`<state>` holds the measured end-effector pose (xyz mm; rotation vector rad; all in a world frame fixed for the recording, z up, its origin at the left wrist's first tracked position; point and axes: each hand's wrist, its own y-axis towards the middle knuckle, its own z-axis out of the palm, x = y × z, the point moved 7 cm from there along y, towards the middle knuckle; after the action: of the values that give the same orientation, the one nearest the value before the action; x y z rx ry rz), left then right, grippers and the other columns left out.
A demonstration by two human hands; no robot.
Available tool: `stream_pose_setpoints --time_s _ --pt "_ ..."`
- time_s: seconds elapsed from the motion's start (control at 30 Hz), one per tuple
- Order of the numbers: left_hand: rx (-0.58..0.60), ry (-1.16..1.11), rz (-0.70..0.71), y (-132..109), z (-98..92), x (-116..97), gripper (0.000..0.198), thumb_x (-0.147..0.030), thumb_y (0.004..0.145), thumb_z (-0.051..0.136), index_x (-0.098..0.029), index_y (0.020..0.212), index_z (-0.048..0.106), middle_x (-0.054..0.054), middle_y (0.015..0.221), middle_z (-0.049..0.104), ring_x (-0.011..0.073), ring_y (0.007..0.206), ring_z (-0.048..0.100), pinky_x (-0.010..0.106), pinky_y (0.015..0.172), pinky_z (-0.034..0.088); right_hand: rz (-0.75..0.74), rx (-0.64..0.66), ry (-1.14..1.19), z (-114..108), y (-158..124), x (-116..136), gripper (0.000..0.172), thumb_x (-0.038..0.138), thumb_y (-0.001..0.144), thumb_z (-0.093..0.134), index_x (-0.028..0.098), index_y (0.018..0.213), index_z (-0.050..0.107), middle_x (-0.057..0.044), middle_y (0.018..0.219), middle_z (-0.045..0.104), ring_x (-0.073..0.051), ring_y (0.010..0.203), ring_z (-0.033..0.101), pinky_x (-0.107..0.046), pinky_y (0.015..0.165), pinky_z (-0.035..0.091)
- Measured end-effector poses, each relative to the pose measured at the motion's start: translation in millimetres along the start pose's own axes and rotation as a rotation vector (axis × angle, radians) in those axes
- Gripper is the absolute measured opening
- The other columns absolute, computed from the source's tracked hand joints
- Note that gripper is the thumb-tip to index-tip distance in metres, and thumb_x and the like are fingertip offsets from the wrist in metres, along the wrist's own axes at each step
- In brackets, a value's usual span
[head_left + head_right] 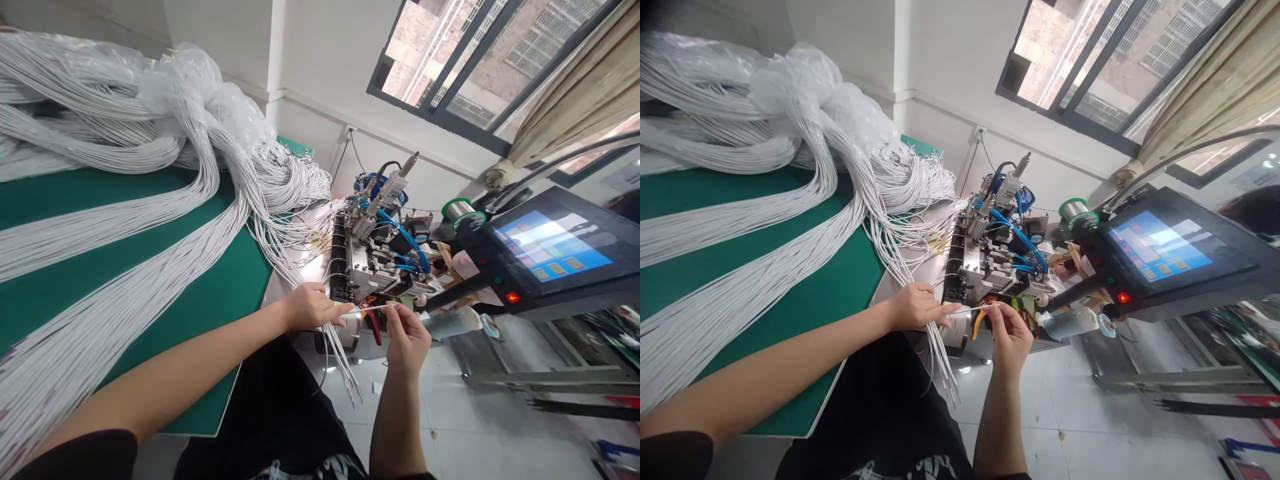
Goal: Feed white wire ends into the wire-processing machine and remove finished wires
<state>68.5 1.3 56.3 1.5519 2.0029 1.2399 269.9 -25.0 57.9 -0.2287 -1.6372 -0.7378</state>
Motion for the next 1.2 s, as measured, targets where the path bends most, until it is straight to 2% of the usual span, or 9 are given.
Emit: stream_pose_setpoints --time_s 0.17,0.3,0.4,0.53,0.6,0.73,0.9,1.03,1.2 --pt "-0.019 0.03 -0.017 1.6 0.9 0.0 0.021 -0.034 0.097 0.051 -0.017 0.104 0.062 -0.007 0.053 0.056 0.007 0.048 0.05 0.023 0.057 0.04 0.012 -0.06 0.025 2.2 -1.3 -4.7 0.035 0.044 0.076 0.073 0.011 0.088 0.073 -0.003 0.063 0.065 -0.008 0.046 0.048 -0.021 0.041 0.032" --pt "0.071 0.087 -0.099 0.5 10.0 5.3 0.018 -0.024 0.098 0.045 -0.018 0.088 0.06 -0.006 0.055 0.054 0.009 0.05 0.049 0.025 0.059 0.039 0.014 0.001 -0.009 8.3 -1.2 -9.4 0.035 0.045 0.08 0.069 0.012 0.092 0.073 -0.006 0.07 0.068 -0.008 0.048 0.048 -0.021 0.043 0.033" --pt "0.122 0.137 -0.177 0.3 12.5 12.4 0.022 -0.02 0.097 0.043 -0.018 0.081 0.059 -0.004 0.057 0.053 0.0104 0.054 0.049 0.027 0.066 0.039 0.078 0.042 0.063 13.8 0.9 -21.9 0.034 0.045 0.08 0.068 0.014 0.092 0.072 -0.006 0.073 0.069 -0.006 0.044 0.041 -0.021 0.041 0.028" --pt "0.153 0.202 -0.274 0.2 12.1 21.2 0.021 -0.013 0.095 0.043 -0.018 0.085 0.06 -0.004 0.064 0.058 0.0111 0.063 0.053 0.034 0.088 0.034 0.237 0.149 0.231 26.0 5.3 -47.8 0.032 0.042 0.075 0.072 0.014 0.089 0.072 -0.005 0.071 0.067 -0.003 0.041 0.029 -0.02 0.039 0.021" --pt "0.155 0.215 -0.29 -0.2 12.3 22.5 0.02 -0.011 0.095 0.044 -0.019 0.089 0.061 -0.004 0.067 0.059 0.0106 0.065 0.053 0.036 0.093 0.03 0.292 0.211 0.265 31.4 8.2 -58.7 0.03 0.041 0.072 0.073 0.014 0.085 0.071 -0.004 0.067 0.066 -0.003 0.04 0.026 -0.02 0.039 0.02" --pt "0.155 0.209 -0.296 -1.0 12.6 22.2 0.02 -0.01 0.093 0.046 -0.022 0.094 0.062 -0.006 0.066 0.058 0.0099 0.065 0.052 0.039 0.099 0.025 0.327 0.342 0.201 37.5 14.9 -72.7 0.025 0.038 0.071 0.073 0.015 0.082 0.071 -0.001 0.063 0.063 -0.004 0.041 0.03 -0.021 0.041 0.024" --pt "0.169 0.208 -0.292 -0.4 10.7 22.5 0.022 -0.009 0.092 0.047 -0.022 0.098 0.064 -0.005 0.068 0.058 0.0117 0.069 0.053 0.04 0.098 0.025 0.2 0.472 -0.148 38.7 20.6 -73.7 0.026 0.039 0.075 0.072 0.015 0.083 0.069 -0.003 0.07 0.064 -0.012 0.057 0.05 -0.023 0.053 0.037" --pt "0.177 0.193 -0.284 -0.7 12.4 22.6 0.024 -0.01 0.091 0.047 -0.023 0.1 0.066 -0.002 0.073 0.06 0.014 0.075 0.055 0.042 0.098 0.025 0.082 0.502 -0.299 39.5 22.2 -69.1 0.027 0.043 0.079 0.067 0.016 0.082 0.066 -0.001 0.066 0.059 -0.013 0.058 0.048 -0.024 0.054 0.037" --pt "0.214 0.177 -0.295 -2.9 18.2 23.4 0.026 -0.01 0.09 0.047 -0.021 0.101 0.067 0.0 0.076 0.062 0.0165 0.079 0.055 0.045 0.099 0.023 0.055 0.505 -0.26 45.0 26.3 -75.2 0.026 0.043 0.082 0.063 0.017 0.077 0.061 0.0 0.068 0.055 -0.014 0.063 0.047 -0.025 0.06 0.037"
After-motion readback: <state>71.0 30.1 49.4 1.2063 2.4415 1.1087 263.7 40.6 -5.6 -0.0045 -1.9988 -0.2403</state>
